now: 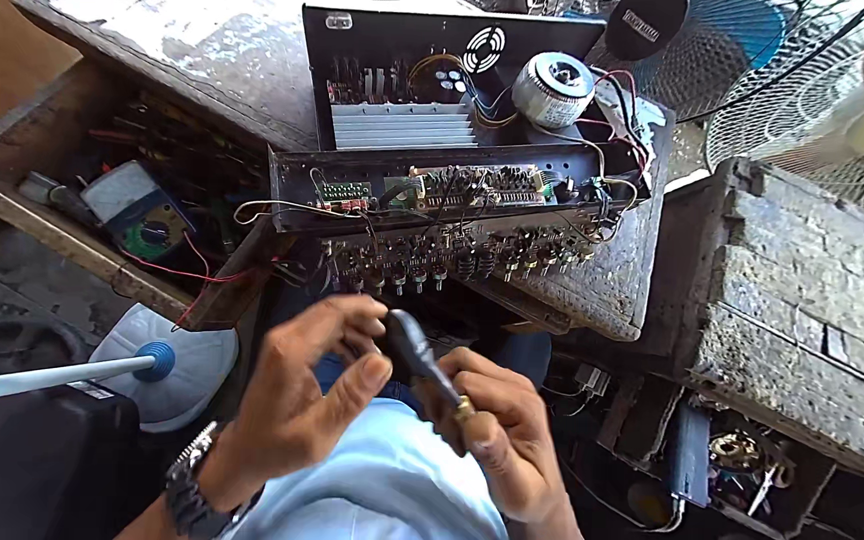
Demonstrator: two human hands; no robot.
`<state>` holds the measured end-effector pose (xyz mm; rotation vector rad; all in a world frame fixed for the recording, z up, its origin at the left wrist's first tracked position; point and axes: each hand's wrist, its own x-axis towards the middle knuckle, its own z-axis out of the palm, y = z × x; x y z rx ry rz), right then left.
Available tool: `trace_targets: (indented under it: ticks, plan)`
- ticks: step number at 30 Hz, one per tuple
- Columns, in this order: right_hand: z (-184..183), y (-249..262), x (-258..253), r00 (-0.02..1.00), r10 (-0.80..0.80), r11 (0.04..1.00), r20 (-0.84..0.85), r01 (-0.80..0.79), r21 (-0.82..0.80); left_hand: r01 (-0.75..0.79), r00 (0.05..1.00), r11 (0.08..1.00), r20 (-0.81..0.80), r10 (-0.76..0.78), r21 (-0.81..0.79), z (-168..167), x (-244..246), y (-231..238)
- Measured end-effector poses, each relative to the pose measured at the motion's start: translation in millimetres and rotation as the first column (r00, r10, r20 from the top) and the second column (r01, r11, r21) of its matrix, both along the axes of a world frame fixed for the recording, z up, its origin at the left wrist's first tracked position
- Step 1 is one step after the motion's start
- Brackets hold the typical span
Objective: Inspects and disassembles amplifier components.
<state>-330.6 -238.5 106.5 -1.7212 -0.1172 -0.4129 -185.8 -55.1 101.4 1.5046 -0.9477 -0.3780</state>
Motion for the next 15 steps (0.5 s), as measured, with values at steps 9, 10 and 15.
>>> trace_targets:
  ticks: [9,10,15]
  plan:
    - [-12,66,62,0.93,0.248,0.95,-0.269,-0.288,-0.12,-0.354,0.892,0.887,-0.393,0.224,-0.296,0,26,58]
    - [-15,63,60,0.926,0.234,0.946,-0.296,-0.288,-0.151,-0.382,0.896,0.883,-0.343,0.283,-0.271,0,48,76]
    - [-45,23,32,0.904,0.027,0.987,-0.427,-0.093,-0.133,-0.574,0.816,0.798,0.052,0.575,0.185,-5,165,122]
